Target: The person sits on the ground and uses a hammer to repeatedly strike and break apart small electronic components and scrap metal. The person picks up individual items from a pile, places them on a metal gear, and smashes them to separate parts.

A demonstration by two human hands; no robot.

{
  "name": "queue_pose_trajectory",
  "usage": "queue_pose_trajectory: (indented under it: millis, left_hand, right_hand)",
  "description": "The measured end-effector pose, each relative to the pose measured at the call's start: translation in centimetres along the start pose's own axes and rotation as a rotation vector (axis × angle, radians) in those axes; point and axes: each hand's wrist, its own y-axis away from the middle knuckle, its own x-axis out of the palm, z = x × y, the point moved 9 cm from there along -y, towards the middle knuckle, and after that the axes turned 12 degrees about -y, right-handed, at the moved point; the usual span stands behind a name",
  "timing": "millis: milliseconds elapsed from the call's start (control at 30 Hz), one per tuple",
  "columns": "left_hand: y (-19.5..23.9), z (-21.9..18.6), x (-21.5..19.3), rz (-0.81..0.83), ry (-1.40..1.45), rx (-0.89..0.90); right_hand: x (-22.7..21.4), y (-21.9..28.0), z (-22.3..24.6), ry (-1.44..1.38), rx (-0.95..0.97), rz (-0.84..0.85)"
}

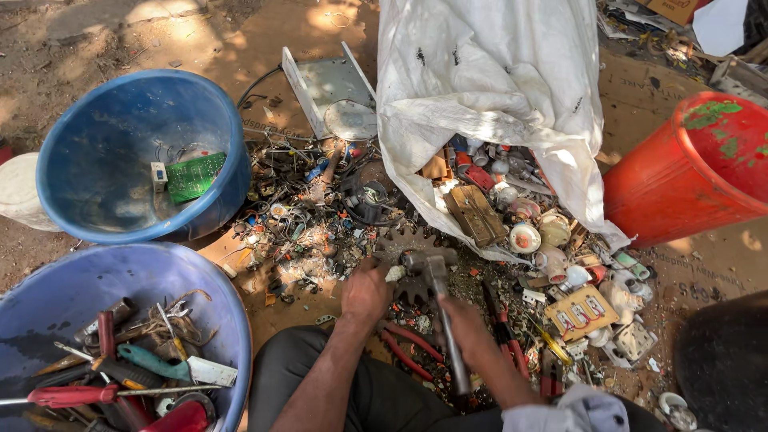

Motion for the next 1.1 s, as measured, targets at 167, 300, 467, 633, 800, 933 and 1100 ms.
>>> queue_pose_trajectory:
  millis: [167, 300, 467, 633, 800, 933, 1100]
  left_hand:
    - [0.3, -1.1, -1.3, -0.135, 0.102, 0.075]
    - [0.2, -1.2, -1.5, -0.117, 0.120, 0.060]
    - [0.1, -0.7, -1.6, -0.189, 0.093, 0.056]
    - [0.2, -0.4, -1.0, -0.127, 0.205, 0.038]
    - [0.7, -0.4, -1.7, -0.175, 0.268, 0.026]
    - [1.0, -0.6, -2.7, -0.304, 0.306, 0.062]
    - [0.8, -1.9, -1.0, -0.281, 0.125, 0.165]
  right_hand:
    - [0.0, 5.2, 6.1, 0.508, -0.655, -0.092]
    - [2.6, 6.9, 7.4, 0.621, -0.930, -0.067]
    - [2.2, 2.5, 4.2, 0.805, -0.373, -0.085]
    - [1.3, 3.9, 5.3, 0.529, -0.579, -0.099]
    - [1.4, 3.6, 4.3, 0.576, -0.415, -0.084]
    - [1.6, 3.7, 3.8, 0.559, -0.274, -0.086]
    - [1.1, 3.9, 4.6, 0.276, -0.352, -0.074]
